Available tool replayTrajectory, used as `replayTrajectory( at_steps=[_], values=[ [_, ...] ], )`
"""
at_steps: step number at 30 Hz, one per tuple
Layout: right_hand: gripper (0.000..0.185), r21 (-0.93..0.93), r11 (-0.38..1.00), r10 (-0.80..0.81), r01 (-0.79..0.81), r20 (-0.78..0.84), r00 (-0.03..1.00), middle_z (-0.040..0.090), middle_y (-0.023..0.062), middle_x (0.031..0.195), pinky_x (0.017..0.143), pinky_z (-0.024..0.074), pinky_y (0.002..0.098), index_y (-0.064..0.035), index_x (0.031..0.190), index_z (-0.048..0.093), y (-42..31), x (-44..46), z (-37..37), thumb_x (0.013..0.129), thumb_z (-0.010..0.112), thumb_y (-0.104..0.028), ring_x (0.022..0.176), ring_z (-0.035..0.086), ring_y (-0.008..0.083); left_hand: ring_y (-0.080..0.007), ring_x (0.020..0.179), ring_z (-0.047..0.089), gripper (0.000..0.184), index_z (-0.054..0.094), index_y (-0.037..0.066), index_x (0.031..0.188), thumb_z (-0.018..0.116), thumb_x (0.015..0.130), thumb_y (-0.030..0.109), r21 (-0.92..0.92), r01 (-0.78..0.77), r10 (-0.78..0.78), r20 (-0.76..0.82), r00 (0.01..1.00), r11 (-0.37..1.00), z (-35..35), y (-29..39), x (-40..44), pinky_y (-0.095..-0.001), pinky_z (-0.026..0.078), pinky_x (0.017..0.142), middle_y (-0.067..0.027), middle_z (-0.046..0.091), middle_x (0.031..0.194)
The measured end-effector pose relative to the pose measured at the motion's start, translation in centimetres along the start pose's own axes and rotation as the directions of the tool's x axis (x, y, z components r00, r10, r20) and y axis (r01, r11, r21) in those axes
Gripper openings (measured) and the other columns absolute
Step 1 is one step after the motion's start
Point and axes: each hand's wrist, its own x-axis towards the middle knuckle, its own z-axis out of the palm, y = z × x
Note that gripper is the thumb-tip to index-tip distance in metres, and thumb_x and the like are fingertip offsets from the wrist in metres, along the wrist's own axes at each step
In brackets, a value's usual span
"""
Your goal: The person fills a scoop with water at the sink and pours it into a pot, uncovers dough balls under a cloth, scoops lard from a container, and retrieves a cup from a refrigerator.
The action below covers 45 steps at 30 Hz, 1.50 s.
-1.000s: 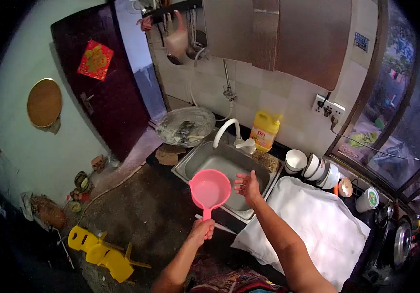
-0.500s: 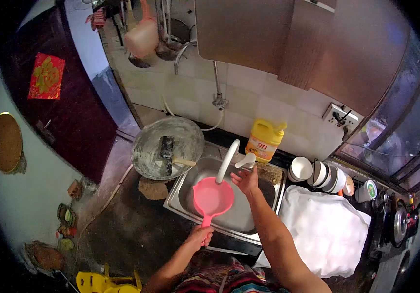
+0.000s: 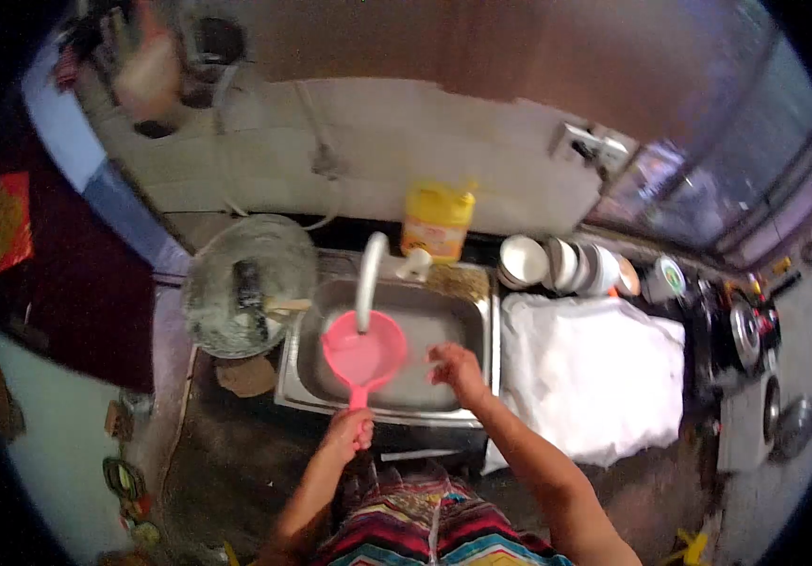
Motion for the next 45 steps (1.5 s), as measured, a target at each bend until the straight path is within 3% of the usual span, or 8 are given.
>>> replayTrajectory(
  at_steps=[4, 6, 10, 12, 18, 22, 42, 45],
  values=[
    [0.023, -0.374, 0.899, 0.210, -0.229, -0.093, 0.973, 0.062, 0.0022, 0.079, 0.054, 0.0449, 0.0233, -0.0064, 0.092, 0.059, 7.0, -11.1, -4.8, 0.089, 0.049, -0.027, 0.056, 0.056, 0.0105, -0.0090, 0.036, 0.034, 0.014, 0.045, 0.011, 0.070, 0.056, 0.078, 0.015, 0.032, -0.026, 0.025, 0.040, 0.999, 0.999, 1.1, 0.3, -0.6, -0.0256, 0.027, 0.033, 0.0009, 0.041, 0.052],
    [0.022, -0.351, 0.925, 0.128, -0.143, -0.065, 0.990, 0.062, 0.0004, 0.079, 0.052, 0.0432, 0.0237, -0.0071, 0.091, 0.061, 12.0, -15.6, -8.5, 0.089, 0.051, -0.027, 0.056, 0.054, 0.0095, -0.0094, 0.036, 0.034, 0.010, 0.047, 0.010, 0.074, 0.055, 0.078, 0.014, 0.048, -0.038, 0.036, 0.031, 0.999, 0.998, 1.1, 0.0, -0.2, -0.0252, 0.027, 0.033, 0.0008, 0.042, 0.053],
    [0.022, 0.104, 0.901, 0.426, -0.421, -0.389, 0.817, 0.063, 0.0032, 0.077, 0.047, 0.0403, 0.0260, -0.0080, 0.091, 0.061, 12.4, -22.8, -10.2, 0.087, 0.052, -0.027, 0.058, 0.054, 0.0111, -0.0081, 0.037, 0.033, 0.007, 0.048, 0.010, 0.081, 0.053, 0.079, 0.013, 0.067, -0.073, 0.070, 0.047, 0.996, 0.995, 2.4, 0.3, -1.1, -0.0242, 0.025, 0.032, 0.0018, 0.041, 0.054],
    [0.023, 0.028, 0.865, 0.472, -0.500, -0.380, 0.796, 0.062, 0.0021, 0.086, 0.049, 0.0405, 0.0268, -0.0094, 0.098, 0.058, 13.9, -24.0, -12.7, 0.085, 0.056, -0.028, 0.065, 0.058, 0.0145, -0.0077, 0.038, 0.033, 0.007, 0.047, 0.011, 0.079, 0.053, 0.079, 0.013, 0.069, -0.068, 0.067, 0.024, 0.997, 0.995, 2.8, 0.3, -1.0, -0.0235, 0.024, 0.032, 0.0020, 0.041, 0.055],
    [0.031, 0.546, 0.807, 0.450, -0.227, -0.317, 0.835, 0.055, -0.0001, 0.106, 0.057, 0.0430, 0.0289, -0.0147, 0.104, 0.052, 17.8, -22.3, -15.5, 0.079, 0.067, -0.025, 0.072, 0.060, 0.0196, -0.0080, 0.037, 0.033, 0.011, 0.044, 0.012, 0.073, 0.054, 0.079, 0.014, 0.052, -0.106, 0.106, 0.003, 0.994, 0.993, 3.4, 0.4, -1.4, -0.0226, 0.024, 0.032, 0.0017, 0.042, 0.055],
    [0.019, 0.619, 0.759, 0.478, -0.202, -0.318, 0.819, 0.060, -0.0008, 0.081, 0.057, 0.0432, 0.0305, -0.0128, 0.090, 0.057, 18.7, -20.7, -16.1, 0.078, 0.067, -0.023, 0.068, 0.058, 0.0157, -0.0081, 0.037, 0.034, 0.013, 0.044, 0.012, 0.071, 0.054, 0.079, 0.014, 0.055, -0.129, 0.130, -0.016, 0.991, 0.990, 3.5, 0.2, -1.8, -0.0228, 0.025, 0.032, 0.0014, 0.043, 0.055],
    [0.014, 0.405, 0.786, 0.557, -0.468, -0.135, 0.819, 0.062, 0.0007, 0.078, 0.063, 0.0440, 0.0313, -0.0122, 0.078, 0.055, 9.1, -23.2, -14.9, 0.079, 0.057, -0.026, 0.071, 0.058, 0.0157, -0.0083, 0.038, 0.033, 0.016, 0.042, 0.014, 0.070, 0.054, 0.080, 0.014, 0.062, -0.148, 0.147, 0.018, 0.989, 0.987, 2.5, 0.1, -1.1, -0.0232, 0.026, 0.033, 0.0018, 0.041, 0.055],
    [0.027, 0.244, 0.818, 0.559, -0.520, -0.129, 0.819, 0.058, 0.0041, 0.095, 0.061, 0.0453, 0.0341, -0.0117, 0.097, 0.054, 12.0, -23.0, -16.4, 0.080, 0.061, -0.031, 0.075, 0.059, 0.0199, -0.0084, 0.038, 0.033, 0.014, 0.043, 0.014, 0.071, 0.054, 0.080, 0.014, 0.045, -0.143, 0.140, 0.069, 0.988, 0.989, 2.7, 0.0, -1.1, -0.0233, 0.027, 0.034, 0.0017, 0.041, 0.056]
  ],
)
